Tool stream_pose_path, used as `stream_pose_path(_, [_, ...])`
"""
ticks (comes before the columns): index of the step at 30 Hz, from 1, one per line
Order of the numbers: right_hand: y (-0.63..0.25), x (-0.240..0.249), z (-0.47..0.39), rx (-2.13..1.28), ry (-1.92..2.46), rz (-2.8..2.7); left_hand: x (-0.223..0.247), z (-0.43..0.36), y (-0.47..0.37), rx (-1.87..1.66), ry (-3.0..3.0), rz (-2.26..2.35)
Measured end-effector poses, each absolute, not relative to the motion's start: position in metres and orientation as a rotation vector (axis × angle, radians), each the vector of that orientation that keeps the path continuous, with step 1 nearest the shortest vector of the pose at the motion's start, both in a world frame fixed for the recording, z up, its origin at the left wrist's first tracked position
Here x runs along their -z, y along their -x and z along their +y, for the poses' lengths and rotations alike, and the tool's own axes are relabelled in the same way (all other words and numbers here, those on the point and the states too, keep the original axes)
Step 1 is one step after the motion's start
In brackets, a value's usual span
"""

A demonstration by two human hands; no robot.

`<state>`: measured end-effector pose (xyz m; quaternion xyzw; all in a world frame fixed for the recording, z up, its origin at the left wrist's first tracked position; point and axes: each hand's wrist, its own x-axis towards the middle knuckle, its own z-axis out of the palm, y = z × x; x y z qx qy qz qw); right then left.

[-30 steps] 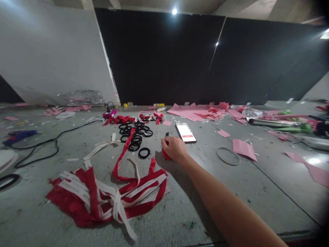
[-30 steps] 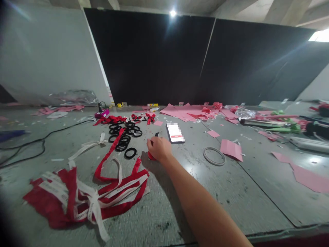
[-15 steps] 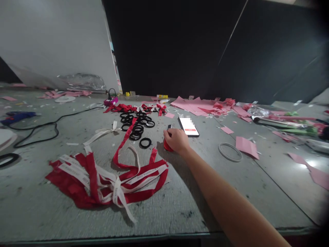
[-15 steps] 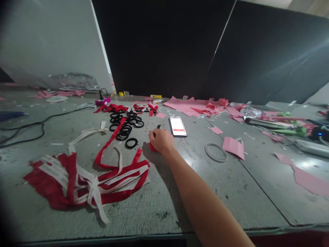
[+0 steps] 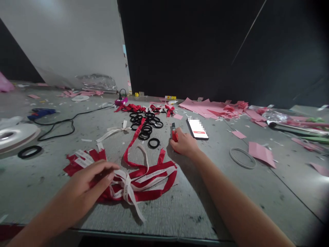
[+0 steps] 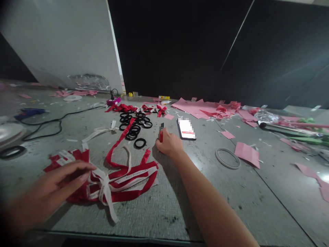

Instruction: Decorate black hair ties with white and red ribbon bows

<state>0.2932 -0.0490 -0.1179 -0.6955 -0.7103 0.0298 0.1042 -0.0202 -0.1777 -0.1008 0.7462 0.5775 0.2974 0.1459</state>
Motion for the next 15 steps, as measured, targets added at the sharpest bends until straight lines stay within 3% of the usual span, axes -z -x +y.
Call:
stream_pose_path(8, [-0.291,0.113,-0.051,-0.096,2.038,-2.058,0.100,-0.073,-0.012,-0.226,-2.298,2.037])
stream_pose_path(12, [-0.293,0.110,-0.051,-0.077,1.969,-1.992,0.102,-0.047,-0.007,-0.291,-2.361,1.920])
stream_pose_path(15, [-0.288,0.106,-0.053,-0.113,1.871,-1.959,0.100,-0.043,0.003,-0.680,-2.212,1.743])
